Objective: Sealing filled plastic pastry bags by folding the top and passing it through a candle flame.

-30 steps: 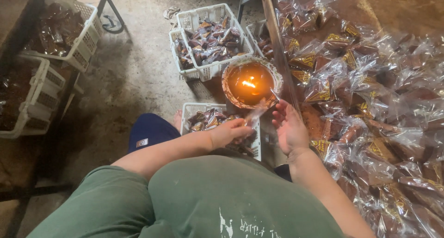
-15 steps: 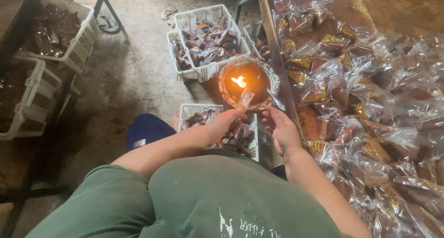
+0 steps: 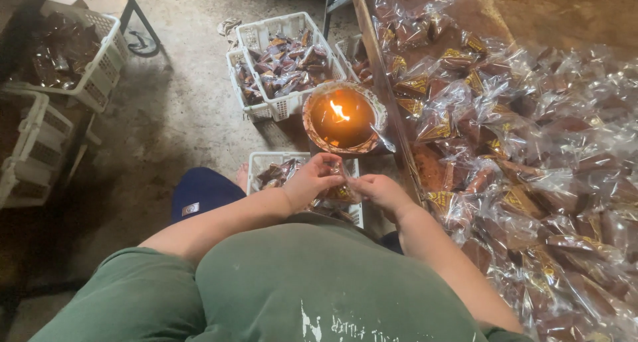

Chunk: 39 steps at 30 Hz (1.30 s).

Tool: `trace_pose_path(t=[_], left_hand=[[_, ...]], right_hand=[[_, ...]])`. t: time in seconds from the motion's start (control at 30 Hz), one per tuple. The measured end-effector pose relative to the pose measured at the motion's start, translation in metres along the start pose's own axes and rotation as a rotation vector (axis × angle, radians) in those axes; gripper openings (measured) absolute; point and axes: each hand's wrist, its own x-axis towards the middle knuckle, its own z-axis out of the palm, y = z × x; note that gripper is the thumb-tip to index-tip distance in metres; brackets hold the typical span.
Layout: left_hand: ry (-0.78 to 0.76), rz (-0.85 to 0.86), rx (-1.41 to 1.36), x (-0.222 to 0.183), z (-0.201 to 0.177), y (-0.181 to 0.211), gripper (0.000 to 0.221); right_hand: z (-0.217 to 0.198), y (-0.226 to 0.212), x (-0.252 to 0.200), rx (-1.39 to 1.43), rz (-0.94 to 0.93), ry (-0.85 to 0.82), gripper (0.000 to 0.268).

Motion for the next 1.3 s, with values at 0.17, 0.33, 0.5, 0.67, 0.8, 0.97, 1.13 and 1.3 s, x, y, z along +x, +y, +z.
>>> trace_pose_path(t=[0.17,0.33,0.5,0.67,0.8,0.97,1.13,1.3], left_hand=[[-0.063,-0.195,0.244,-0.019,0.005,0.013,0.053],[0.034,-0.270,0.135,-0.009,-0.014,-0.010,0.086],[-0.009,-0.288,0.228,-0.005,-0.028,-0.023,0.078],[-0.013,-0.262,0.439,-0.039,-0.011,0.023,0.052],[-0.012,-0.240,0.467,-0.037,-0.015,0.017,0.055],[-0.138,-0.137,0.340,-0.030,-0.014,0.000,0.058],[-0.273,0.024,0.342,-0.018,-0.015,-0.004,0.088],[-0.136,-0.029,0.110,-0.013,-0.011,-0.008,0.063]], right_hand=[[-0.023,0.008,-0.001,-0.457,-0.329,0.336,0.041],[-0.108,0.025,0.008,-0.768,-0.105,0.725,0.051],[-0.143,0.044,0.024,-0.796,0.258,0.645,0.082],[-0.135,0.039,0.024,-0.751,0.220,0.700,0.033],[-0.122,0.045,0.023,-0.722,0.055,0.664,0.020],[-0.076,0.015,-0.004,-0.374,-0.446,0.996,0.053],[0.001,-0.027,-0.059,-0.297,-0.448,0.002,0.085],[0.017,-0.010,-0.036,-0.086,-0.407,0.013,0.093]])
